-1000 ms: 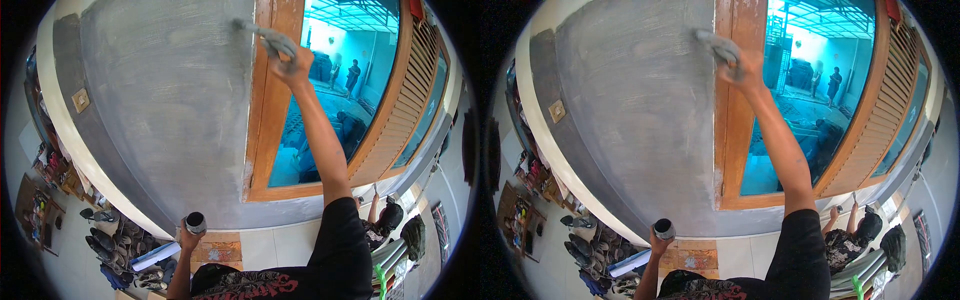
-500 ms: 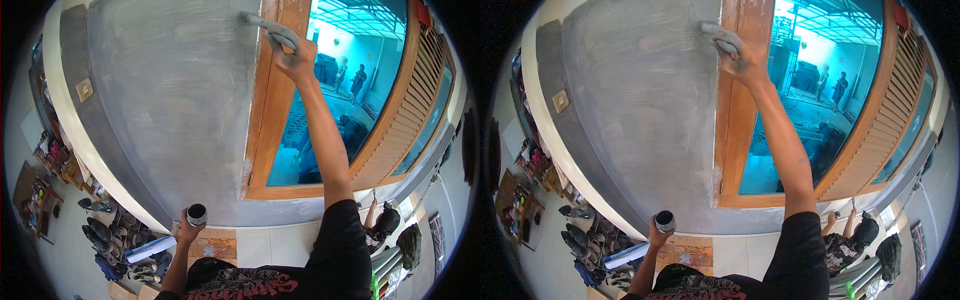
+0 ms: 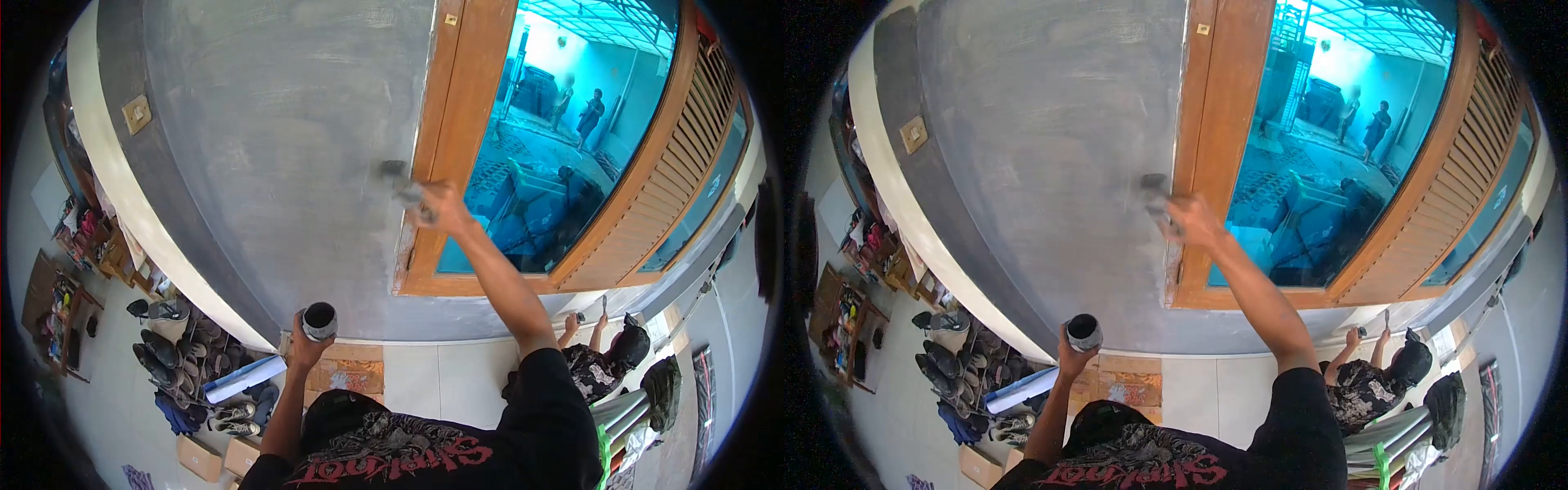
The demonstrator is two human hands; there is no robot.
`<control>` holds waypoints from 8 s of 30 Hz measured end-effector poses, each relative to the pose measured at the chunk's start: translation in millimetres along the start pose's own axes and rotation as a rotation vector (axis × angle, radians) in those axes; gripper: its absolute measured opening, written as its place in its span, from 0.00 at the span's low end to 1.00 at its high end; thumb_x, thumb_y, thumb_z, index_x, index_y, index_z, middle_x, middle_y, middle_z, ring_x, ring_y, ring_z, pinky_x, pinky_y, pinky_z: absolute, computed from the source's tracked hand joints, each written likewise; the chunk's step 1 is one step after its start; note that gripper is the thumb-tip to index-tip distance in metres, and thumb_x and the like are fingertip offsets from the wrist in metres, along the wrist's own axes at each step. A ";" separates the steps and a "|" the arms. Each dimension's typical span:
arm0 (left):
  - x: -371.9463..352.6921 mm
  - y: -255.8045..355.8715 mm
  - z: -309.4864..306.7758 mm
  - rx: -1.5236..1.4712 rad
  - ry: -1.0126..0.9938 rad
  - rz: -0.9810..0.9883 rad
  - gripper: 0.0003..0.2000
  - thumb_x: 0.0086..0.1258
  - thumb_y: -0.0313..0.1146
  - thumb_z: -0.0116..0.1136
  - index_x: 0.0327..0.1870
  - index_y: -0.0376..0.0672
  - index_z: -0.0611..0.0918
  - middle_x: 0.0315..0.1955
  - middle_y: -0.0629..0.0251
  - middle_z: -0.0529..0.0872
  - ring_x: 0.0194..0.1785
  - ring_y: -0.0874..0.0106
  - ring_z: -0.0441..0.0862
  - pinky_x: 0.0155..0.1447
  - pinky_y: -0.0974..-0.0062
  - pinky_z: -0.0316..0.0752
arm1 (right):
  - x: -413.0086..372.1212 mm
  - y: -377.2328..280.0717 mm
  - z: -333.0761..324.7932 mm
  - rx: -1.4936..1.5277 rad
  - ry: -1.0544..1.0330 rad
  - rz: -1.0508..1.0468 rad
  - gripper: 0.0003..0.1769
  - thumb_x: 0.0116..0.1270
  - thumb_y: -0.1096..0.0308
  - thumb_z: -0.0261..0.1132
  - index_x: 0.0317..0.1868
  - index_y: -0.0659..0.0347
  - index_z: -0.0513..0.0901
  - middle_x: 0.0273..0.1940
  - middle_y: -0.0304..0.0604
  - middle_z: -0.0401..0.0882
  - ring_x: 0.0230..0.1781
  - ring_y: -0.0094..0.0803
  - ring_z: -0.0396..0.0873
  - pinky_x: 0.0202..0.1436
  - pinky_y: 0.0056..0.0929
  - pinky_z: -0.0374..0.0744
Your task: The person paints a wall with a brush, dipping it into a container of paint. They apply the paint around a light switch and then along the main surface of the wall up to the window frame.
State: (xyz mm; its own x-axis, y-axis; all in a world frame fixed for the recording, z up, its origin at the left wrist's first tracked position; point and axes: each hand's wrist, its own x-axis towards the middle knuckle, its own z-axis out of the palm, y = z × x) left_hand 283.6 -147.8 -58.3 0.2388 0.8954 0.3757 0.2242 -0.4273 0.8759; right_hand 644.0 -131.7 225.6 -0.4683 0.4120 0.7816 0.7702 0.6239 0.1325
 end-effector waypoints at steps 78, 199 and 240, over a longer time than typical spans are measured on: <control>-9.0 77.7 -149.0 -0.053 -0.010 -0.012 0.52 0.31 0.37 0.85 0.65 0.41 0.68 0.58 0.55 0.76 0.61 0.55 0.76 0.67 0.58 0.64 | 150.7 -213.4 74.4 0.649 -0.655 -0.043 0.13 0.51 0.79 0.75 0.39 0.64 0.87 0.39 0.46 0.88 0.36 0.36 0.89 0.35 0.27 0.84; -9.1 66.1 -121.3 0.119 0.018 0.440 0.34 0.39 0.35 0.81 0.53 0.39 0.79 0.58 0.53 0.77 0.60 0.48 0.72 0.60 0.51 0.71 | 80.3 -283.8 -26.0 0.718 -0.573 0.196 0.11 0.63 0.70 0.69 0.46 0.60 0.84 0.33 0.54 0.87 0.34 0.42 0.90 0.25 0.30 0.89; -8.8 46.1 -125.8 0.039 -0.005 0.347 0.37 0.40 0.35 0.80 0.57 0.39 0.78 0.61 0.52 0.76 0.64 0.47 0.71 0.63 0.51 0.68 | 98.8 -302.2 -7.6 0.598 -0.342 0.305 0.16 0.73 0.55 0.56 0.46 0.58 0.82 0.23 0.51 0.84 0.24 0.40 0.87 0.21 0.29 0.86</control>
State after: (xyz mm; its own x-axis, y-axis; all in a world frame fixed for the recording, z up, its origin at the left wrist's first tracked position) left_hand 173.0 -159.7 16.8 0.3118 0.6951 0.6478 0.1649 -0.7110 0.6835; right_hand 368.2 -284.6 267.4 -0.4558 0.7466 0.4846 0.5664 0.6633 -0.4891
